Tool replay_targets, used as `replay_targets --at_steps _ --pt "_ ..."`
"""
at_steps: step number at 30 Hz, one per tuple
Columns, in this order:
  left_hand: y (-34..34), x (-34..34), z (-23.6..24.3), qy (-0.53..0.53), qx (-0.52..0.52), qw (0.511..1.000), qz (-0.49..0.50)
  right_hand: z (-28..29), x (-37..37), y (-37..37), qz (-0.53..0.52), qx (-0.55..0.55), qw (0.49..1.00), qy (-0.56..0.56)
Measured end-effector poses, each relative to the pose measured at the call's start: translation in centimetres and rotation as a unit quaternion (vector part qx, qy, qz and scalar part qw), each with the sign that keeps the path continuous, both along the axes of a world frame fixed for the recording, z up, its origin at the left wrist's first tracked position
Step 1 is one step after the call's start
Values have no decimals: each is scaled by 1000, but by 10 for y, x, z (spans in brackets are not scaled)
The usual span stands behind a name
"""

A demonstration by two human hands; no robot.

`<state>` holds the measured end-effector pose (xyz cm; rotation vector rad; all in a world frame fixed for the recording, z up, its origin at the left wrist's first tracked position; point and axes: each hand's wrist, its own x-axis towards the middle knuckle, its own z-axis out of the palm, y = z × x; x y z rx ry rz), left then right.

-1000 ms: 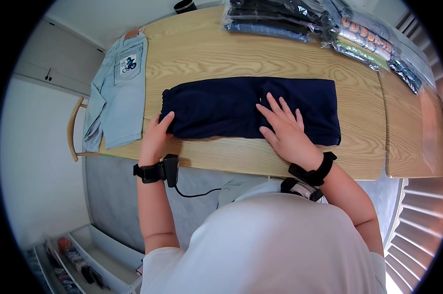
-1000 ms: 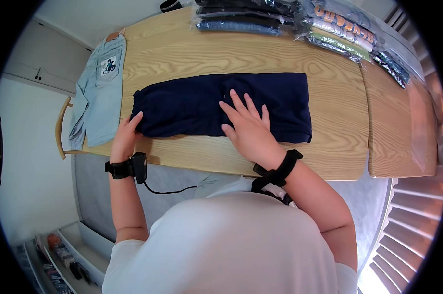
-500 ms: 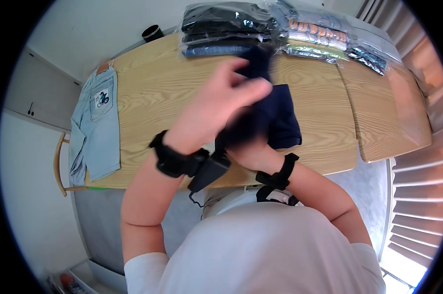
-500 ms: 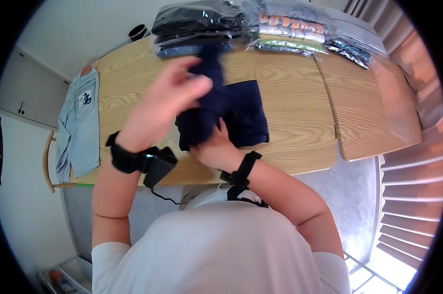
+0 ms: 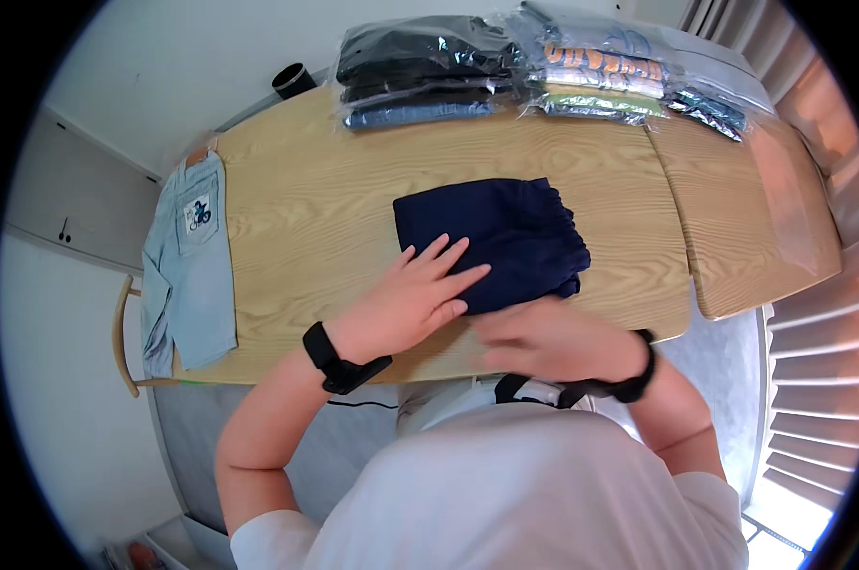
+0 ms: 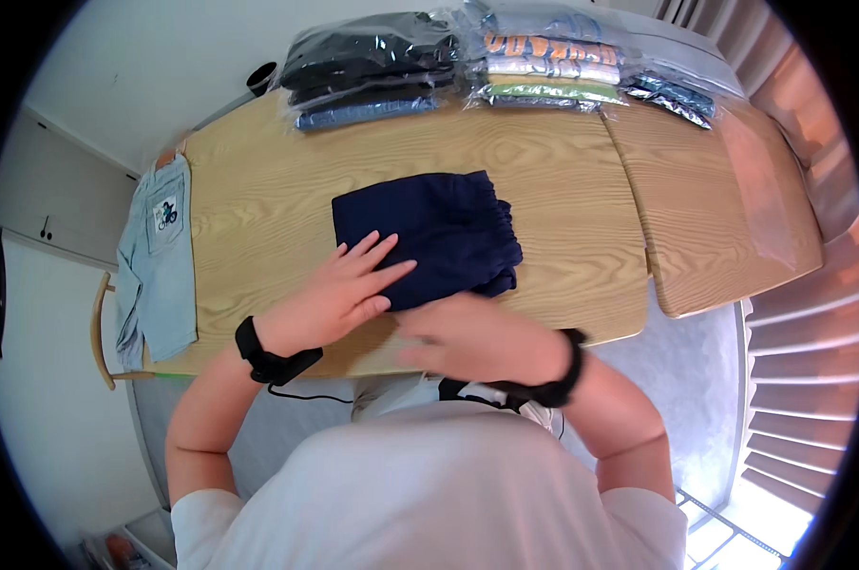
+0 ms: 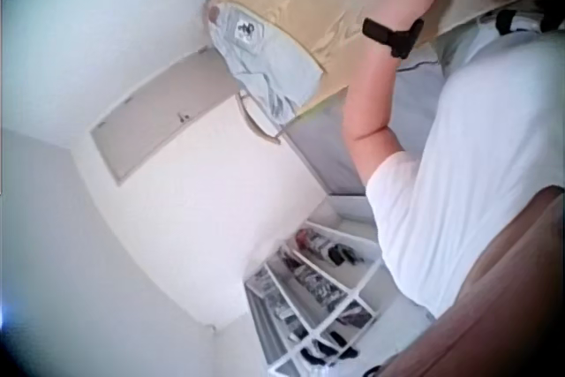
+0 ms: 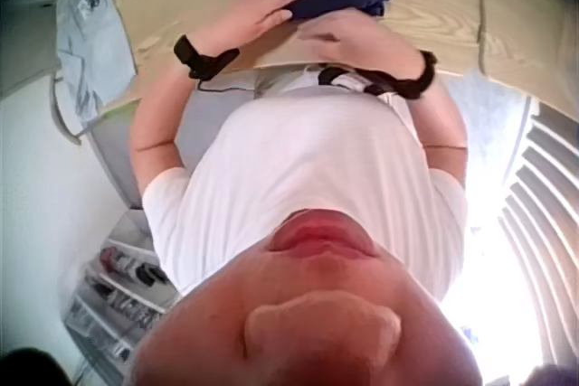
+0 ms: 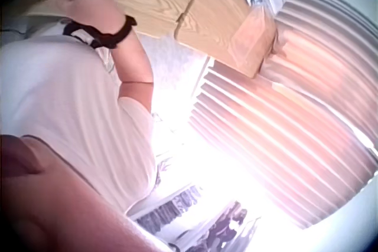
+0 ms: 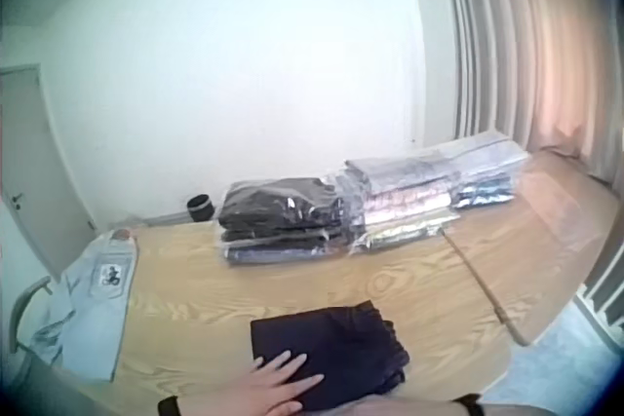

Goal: Fold various items of clothing including a dark sweatshirt and denim shorts, and place them into plastic bags.

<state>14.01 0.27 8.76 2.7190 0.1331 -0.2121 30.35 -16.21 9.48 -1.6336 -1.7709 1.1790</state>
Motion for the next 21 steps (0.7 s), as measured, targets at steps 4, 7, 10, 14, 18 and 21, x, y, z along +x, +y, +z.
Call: replay_targets --at_steps 4,7,10,14,18,21 --pt "-19 -3 -17 -4 126 992 -29 -5 41 -17 -108 269 954 -81" --pt "-17 -3 -16 -10 108 994 -18 -16 49 -15 -113 251 894 -353" --pt "12 -15 -14 -109 -119 987 19 -25 63 -14 -93 174 956 -218" --pt "11 -35 2 -143 -292 905 275 -18 73 -6 -269 81 957 -78" --pt "-17 -47 -4 -102 -234 926 279 -21 67 -1 -318 22 940 -125" --pt "-25 -51 -19 -97 -155 960 213 -11 55 7 -304 84 946 -71"
